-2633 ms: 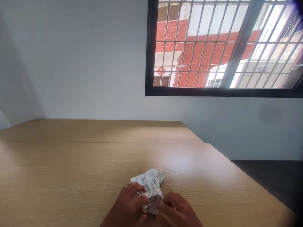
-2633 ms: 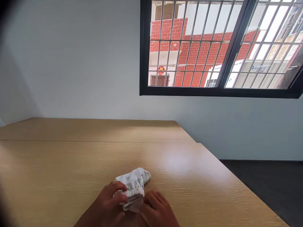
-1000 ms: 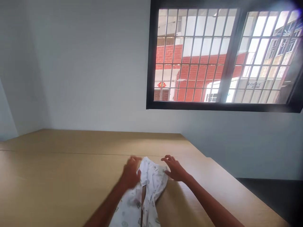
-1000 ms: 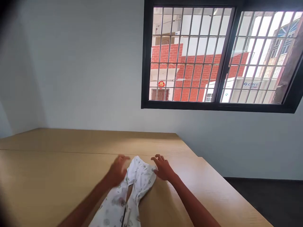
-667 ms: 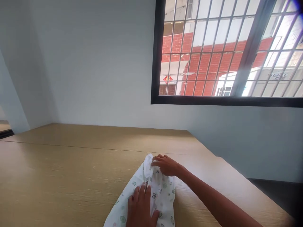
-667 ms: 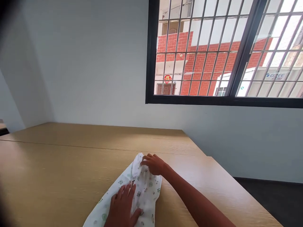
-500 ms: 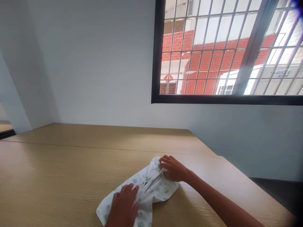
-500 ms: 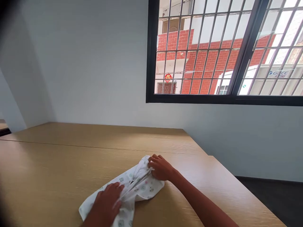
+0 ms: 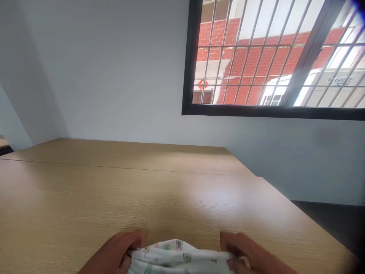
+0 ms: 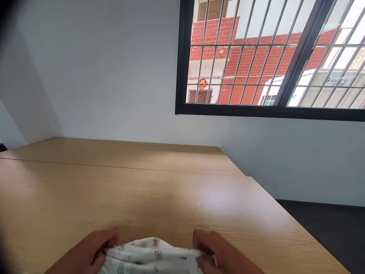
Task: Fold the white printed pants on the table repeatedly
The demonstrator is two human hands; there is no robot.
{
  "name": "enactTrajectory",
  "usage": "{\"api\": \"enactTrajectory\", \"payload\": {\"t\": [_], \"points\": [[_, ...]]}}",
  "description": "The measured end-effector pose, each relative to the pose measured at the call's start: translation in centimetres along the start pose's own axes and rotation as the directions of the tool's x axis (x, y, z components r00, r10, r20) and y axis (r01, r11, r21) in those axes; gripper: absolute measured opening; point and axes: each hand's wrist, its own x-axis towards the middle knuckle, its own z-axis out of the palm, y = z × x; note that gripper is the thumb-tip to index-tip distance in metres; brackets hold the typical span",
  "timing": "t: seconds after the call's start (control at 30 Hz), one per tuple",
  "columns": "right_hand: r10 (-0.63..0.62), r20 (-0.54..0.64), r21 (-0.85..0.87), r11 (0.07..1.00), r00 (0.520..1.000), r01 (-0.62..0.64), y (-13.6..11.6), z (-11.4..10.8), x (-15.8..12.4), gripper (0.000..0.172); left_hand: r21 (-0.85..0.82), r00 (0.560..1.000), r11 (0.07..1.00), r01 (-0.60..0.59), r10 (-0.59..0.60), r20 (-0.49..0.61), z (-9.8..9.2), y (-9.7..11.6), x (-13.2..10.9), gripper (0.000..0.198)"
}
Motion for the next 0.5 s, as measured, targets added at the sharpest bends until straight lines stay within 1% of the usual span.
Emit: {"api": "enactTrajectory", "payload": {"t": [0.07, 0.13, 0.17, 0.2, 0.23, 0.3, 0.33, 0.37, 0.4, 0.43, 0.47, 0.5], "points": [[-0.078, 0.043, 0.119, 0.99, 0.996, 0.073, -1.0, -3.3, 0.9, 0.015, -0.124, 0.996, 0.992, -0.04, 0.05, 0.079, -2.7, 1.1, 1.4, 0.032], [-0.125, 0.111, 0.136, 0.985, 0.986, 0.11, -1.1, -5.7, 2.3, 0.018, -0.17, 0.983, 0.984, -0.051, 0.079, 0.163, -5.1, 2.0, 3.6, 0.035], [-0.115, 0.138, 0.092, 0.99, 0.984, 0.103, -0.8, -6.3, 3.0, 0.017, -0.156, 0.982, 0.987, -0.033, 0.061, 0.177, -5.8, 2.2, 4.5, 0.037], [-0.09, 0.134, 0.018, 0.996, 0.987, 0.089, -0.4, -6.5, 3.6, 0.015, -0.129, 0.987, 0.992, -0.007, 0.027, 0.158, -6.0, 2.3, 5.3, 0.039], [-0.073, 0.088, -0.066, 0.995, 0.993, 0.079, 0.2, -6.3, 4.0, 0.013, -0.104, 0.995, 0.994, 0.013, -0.002, 0.098, -5.8, 2.4, 5.9, 0.04], [-0.1, -0.073, -0.208, 0.975, 0.992, 0.083, 1.2, -4.8, 4.7, 0.014, -0.096, 0.999, 0.995, 0.003, -0.007, -0.04, -4.2, 2.3, 6.0, 0.039], [-0.136, -0.152, -0.255, 0.962, 0.979, 0.094, 1.5, -3.8, 4.8, 0.013, -0.108, 0.998, 0.994, -0.025, 0.018, -0.064, -3.0, 2.3, 5.8, 0.04], [-0.168, -0.203, -0.291, 0.951, 0.965, 0.104, 1.6, -2.7, 4.9, 0.012, -0.116, 0.997, 0.991, -0.06, 0.055, -0.051, -1.6, 2.3, 5.4, 0.041], [-0.188, -0.214, -0.321, 0.94, 0.959, 0.112, 1.5, -1.6, 4.9, 0.012, -0.11, 0.996, 0.99, -0.091, 0.09, -0.013, -0.2, 2.3, 4.9, 0.044], [-0.192, -0.195, -0.351, 0.929, 0.962, 0.114, 1.3, -0.7, 4.9, 0.016, -0.091, 0.994, 0.991, -0.101, 0.104, 0.022, 1.2, 2.4, 4.4, 0.047], [-0.183, -0.167, -0.38, 0.919, 0.969, 0.108, 1.0, 0.2, 4.8, 0.021, -0.062, 0.996, 0.994, -0.085, 0.087, 0.026, 2.4, 2.5, 4.0, 0.049], [-0.167, -0.142, -0.405, 0.909, 0.976, 0.097, 0.7, 0.9, 4.7, 0.025, -0.026, 0.999, 0.998, -0.05, 0.051, 0.001, 3.3, 2.6, 3.7, 0.05]]}}
